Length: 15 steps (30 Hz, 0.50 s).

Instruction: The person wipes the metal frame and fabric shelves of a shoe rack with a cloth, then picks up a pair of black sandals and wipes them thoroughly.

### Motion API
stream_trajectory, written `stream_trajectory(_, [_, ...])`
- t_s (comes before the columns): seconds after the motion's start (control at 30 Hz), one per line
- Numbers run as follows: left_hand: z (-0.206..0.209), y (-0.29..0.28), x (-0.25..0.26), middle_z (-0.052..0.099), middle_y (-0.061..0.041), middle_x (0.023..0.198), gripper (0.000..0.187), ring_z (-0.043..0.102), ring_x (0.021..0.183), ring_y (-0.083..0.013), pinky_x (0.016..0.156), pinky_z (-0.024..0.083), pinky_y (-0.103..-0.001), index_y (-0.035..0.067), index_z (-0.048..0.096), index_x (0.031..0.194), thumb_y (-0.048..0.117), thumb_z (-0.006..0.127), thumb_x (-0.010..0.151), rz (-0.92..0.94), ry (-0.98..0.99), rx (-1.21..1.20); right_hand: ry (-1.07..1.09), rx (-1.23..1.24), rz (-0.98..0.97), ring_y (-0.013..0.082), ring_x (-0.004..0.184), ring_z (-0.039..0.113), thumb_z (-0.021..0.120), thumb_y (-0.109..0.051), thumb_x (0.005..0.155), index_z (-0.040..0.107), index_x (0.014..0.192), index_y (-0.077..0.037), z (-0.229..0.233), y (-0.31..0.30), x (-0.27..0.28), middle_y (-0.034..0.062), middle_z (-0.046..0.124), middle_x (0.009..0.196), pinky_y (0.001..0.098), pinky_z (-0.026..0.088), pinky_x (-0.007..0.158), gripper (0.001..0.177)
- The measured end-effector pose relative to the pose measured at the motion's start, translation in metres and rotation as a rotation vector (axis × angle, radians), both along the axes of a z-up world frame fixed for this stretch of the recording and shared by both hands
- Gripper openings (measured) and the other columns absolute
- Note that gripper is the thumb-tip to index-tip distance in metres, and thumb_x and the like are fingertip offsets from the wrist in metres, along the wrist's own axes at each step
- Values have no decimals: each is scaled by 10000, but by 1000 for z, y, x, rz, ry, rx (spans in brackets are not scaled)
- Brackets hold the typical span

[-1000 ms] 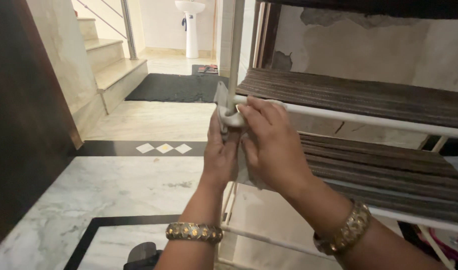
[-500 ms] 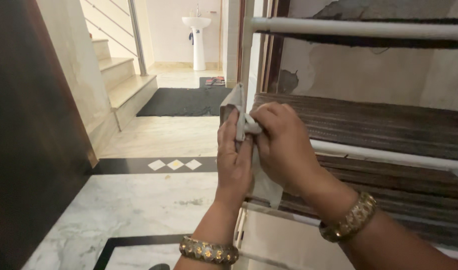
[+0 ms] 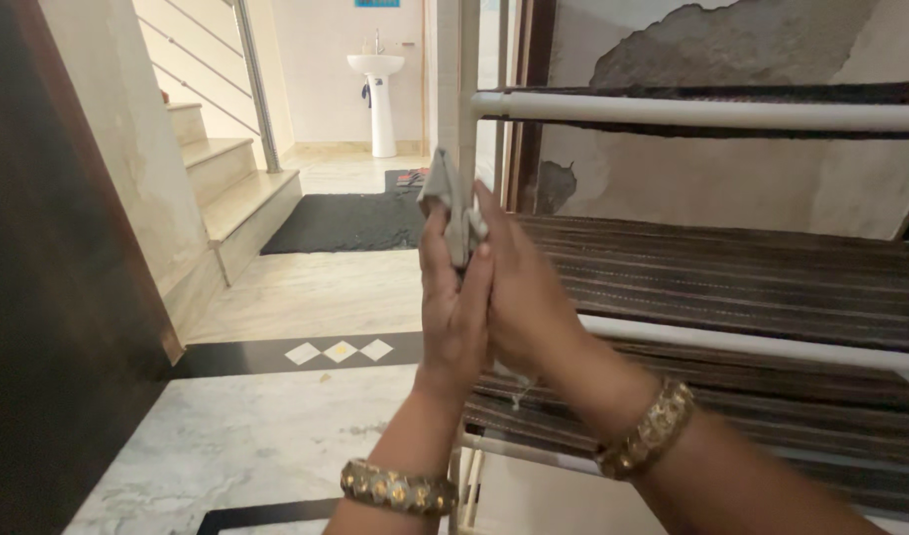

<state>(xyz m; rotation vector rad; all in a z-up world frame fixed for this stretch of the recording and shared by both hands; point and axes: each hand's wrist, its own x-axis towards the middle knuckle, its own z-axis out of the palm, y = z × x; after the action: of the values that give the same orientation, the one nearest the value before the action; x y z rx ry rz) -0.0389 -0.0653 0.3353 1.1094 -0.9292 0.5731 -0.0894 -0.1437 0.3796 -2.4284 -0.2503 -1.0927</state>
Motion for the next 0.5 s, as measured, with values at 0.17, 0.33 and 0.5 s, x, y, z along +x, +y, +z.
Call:
stream_trajectory(0.17, [-25, -1, -7, 451, -228, 1513, 576, 410, 1408, -383, 1186, 280, -481, 36, 361, 1546, 326, 493, 1066, 154, 74, 96, 16, -44, -41, 418, 1186, 605, 511, -251, 970, 345, 1534, -83, -24, -8, 1, 219, 580, 1383, 486, 506, 970, 612])
stream_trajectory(0.33, [-33, 1, -16, 457, -231, 1480, 554, 422, 1393, -381, 1181, 296, -474, 30, 357, 1535, 328, 472, 1082, 183, 51, 119, -112, -182, -39, 433, 1188, 593, 521, -231, 973, 427, 1486, -38, -41, -19, 4, 233, 602, 1333, 513, 487, 968, 556])
stream_trajectory(0.5, [-31, 10, -24, 525, -210, 1363, 455, 506, 1300, -343, 1136, 361, -421, 11, 429, 1397, 285, 534, 1049, 156, 94, 147, -61, -242, -71, 429, 1148, 610, 536, -195, 938, 513, 1332, 21, -40, -18, -11, 241, 643, 1239, 520, 501, 946, 450])
